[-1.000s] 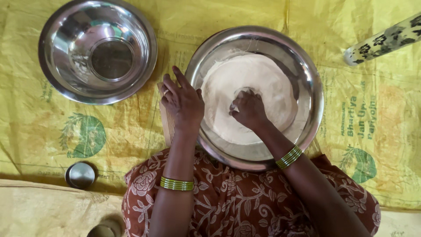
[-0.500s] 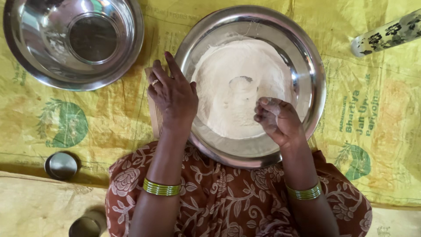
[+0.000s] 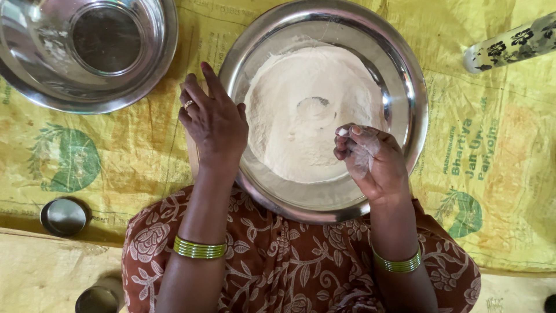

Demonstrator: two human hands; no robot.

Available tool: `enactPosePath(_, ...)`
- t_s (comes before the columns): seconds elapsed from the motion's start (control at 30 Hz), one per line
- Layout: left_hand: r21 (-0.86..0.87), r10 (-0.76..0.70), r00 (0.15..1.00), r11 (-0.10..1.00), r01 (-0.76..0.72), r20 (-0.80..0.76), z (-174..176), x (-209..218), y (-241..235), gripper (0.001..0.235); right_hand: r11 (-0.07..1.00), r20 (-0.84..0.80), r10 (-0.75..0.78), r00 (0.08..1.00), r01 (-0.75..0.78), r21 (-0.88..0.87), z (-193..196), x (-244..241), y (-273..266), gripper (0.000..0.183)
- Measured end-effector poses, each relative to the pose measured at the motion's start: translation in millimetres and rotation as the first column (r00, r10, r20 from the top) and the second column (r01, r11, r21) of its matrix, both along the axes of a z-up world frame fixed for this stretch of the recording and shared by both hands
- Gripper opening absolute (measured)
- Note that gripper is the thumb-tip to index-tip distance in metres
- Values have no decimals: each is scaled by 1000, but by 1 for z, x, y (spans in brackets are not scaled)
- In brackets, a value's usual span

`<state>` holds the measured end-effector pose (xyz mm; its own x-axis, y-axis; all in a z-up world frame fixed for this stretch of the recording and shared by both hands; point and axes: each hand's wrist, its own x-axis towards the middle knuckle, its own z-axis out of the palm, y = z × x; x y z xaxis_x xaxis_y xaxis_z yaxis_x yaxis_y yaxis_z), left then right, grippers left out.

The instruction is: The person empties a white powdery substance from a plastic bag into a metal bowl, then mixes it by hand. They add liquid from a clear bottle and continue mixing the contents into a smooth paste.

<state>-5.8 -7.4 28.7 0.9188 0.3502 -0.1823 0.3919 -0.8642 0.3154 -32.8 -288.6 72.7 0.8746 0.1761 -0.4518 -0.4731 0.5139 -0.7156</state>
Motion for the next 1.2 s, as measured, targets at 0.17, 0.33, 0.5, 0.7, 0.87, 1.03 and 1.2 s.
enactPosePath(0.17,-4,1,1000,1000,0,12,1,-1,1,100,1000,-2,-23,1000,23,-21,3,0,2,12)
enactPosePath(0.33,9,-9,1000,1000,9,2,0,0,3,102,992,125,-22,992,37,-118,0,1,0,10)
enactPosePath(0.5,13,-31,1000,999,31,-2,-2,-2,4,101,583,512,266,817,287,-760,0,4,-4,11)
enactPosePath(0.7,24,-14,998,1000,12,63,0,-2,2,98,116,449,562,695,472,-874,25,11,-7,15)
enactPosePath(0.87,33,-13,999,999,11,39,-1,-1,0,97,92,437,721,538,551,-830,36,10,-5,34)
enactPosePath(1.03,38,-4,997,999,2,76,2,-3,1,97,182,401,500,767,359,-915,23,13,2,12)
enactPosePath(1.2,14,12,996,1000,-13,88,8,-1,1,97,-56,309,771,557,543,-838,14,15,8,35)
